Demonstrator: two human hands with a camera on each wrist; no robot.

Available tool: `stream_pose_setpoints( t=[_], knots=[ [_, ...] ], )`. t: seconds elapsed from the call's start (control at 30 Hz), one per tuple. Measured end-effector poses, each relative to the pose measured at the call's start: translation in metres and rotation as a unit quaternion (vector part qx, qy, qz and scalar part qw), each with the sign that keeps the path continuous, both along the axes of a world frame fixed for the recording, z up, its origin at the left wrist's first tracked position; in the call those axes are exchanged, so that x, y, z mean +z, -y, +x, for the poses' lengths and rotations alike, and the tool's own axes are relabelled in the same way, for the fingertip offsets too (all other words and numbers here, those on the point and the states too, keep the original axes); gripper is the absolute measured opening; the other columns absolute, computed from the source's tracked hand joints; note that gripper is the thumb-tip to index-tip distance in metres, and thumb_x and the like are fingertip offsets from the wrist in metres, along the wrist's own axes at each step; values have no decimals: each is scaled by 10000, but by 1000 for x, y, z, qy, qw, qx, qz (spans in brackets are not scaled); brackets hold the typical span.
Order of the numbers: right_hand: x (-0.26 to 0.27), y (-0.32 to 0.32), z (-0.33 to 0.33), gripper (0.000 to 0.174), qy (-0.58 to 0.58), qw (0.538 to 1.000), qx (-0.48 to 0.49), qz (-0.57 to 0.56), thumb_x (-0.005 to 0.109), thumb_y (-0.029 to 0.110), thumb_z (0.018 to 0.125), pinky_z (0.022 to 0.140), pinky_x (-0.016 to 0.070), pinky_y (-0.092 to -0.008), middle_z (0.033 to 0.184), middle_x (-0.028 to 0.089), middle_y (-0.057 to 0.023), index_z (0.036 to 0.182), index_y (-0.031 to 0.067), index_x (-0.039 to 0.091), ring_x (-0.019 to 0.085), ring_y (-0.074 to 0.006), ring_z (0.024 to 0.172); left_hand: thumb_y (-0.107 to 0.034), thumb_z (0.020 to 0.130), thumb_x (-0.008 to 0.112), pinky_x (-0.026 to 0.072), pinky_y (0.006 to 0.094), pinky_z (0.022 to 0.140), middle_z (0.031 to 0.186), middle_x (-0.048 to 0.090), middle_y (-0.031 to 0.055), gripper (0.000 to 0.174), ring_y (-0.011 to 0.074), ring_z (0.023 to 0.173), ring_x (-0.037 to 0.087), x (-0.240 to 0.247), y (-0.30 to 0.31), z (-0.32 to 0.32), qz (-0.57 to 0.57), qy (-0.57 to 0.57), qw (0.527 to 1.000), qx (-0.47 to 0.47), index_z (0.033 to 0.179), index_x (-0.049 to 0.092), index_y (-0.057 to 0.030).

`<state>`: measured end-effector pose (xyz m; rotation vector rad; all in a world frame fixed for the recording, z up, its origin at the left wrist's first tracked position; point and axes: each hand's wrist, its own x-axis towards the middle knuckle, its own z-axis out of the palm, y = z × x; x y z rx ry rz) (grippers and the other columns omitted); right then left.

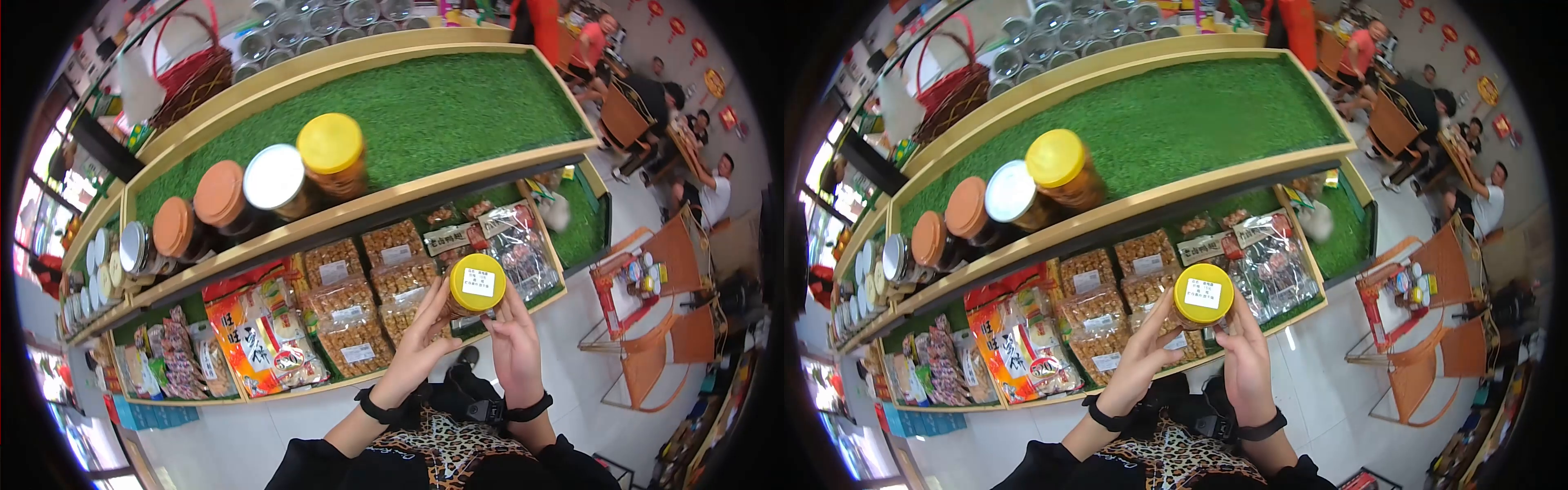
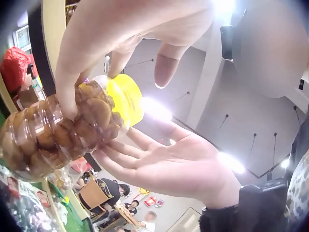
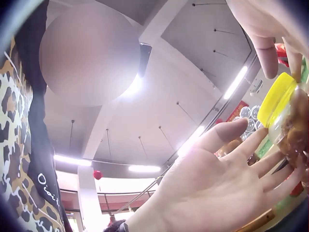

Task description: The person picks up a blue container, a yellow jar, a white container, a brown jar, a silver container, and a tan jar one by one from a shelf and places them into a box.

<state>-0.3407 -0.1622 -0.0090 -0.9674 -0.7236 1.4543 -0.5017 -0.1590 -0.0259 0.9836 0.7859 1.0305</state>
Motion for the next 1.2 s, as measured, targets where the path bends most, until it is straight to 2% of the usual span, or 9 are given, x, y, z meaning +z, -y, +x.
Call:
stream_pose_setpoints(
  t=[0.27,0.4,0.5,0.6,0.7,0.77,0.93,1.0,1.2],
  knots=[
    [19,39,70,733,-9,992,-128,19,464,11,738,1111,232,-413,1486,310,-151,1444,-30,270,276,-252,1386,51,728,553,267,395,1122,1574,65,112,839,239,1425,181,17,-6,79,58,-16,992,-114,1493,244,-108],
    [21,70,120,753,-15,983,-181,21,495,55,738,1114,206,-443,1486,304,-149,1450,-19,264,245,-265,1400,50,727,533,295,388,1109,1563,127,115,796,235,1414,216,17,-1,141,15,18,987,-157,1473,294,-91],
    [23,91,163,751,-7,978,-210,8,488,66,759,1118,189,-438,1502,278,-138,1466,-3,243,195,-257,1422,74,727,495,293,386,1110,1544,192,121,767,228,1418,204,17,9,192,-15,36,984,-176,1460,303,-44],
    [23,110,212,756,-8,972,-232,20,488,70,756,1118,183,-444,1510,271,-129,1468,4,243,187,-252,1425,76,730,478,289,394,1114,1544,190,125,762,225,1419,198,23,22,244,-16,48,978,-203,1461,297,-37],
    [26,131,257,762,-24,965,-257,36,499,29,748,1128,130,-471,1526,252,-125,1471,24,260,144,-251,1441,67,734,469,286,407,1116,1522,246,132,754,227,1406,235,25,33,296,-20,58,972,-226,1461,287,-22],
    [28,144,284,758,-19,959,-280,44,500,27,751,1132,126,-469,1527,252,-125,1470,24,263,145,-247,1441,56,743,464,286,417,1115,1504,292,136,736,231,1396,265,26,42,328,-27,69,969,-235,1455,287,-4],
    [30,172,339,749,-9,945,-322,58,496,11,754,1142,120,-464,1528,252,-124,1468,26,270,148,-238,1441,57,749,451,291,421,1109,1511,278,137,715,231,1401,258,31,61,393,-45,77,957,-278,1447,301,7],
    [29,181,353,744,-16,937,-345,53,493,9,757,1144,121,-464,1524,256,-128,1465,15,267,148,-241,1440,-12,729,491,244,442,1120,1485,310,165,756,273,1402,249,30,66,414,-34,54,955,-289,1448,266,43],
    [12,192,384,729,-30,911,-409,30,484,12,769,1141,128,-453,1521,252,-147,1460,-14,254,141,-240,1441,36,755,466,299,387,1102,1502,293,131,692,225,1400,253,18,63,460,-50,34,931,-361,1434,334,7]
  ],
)
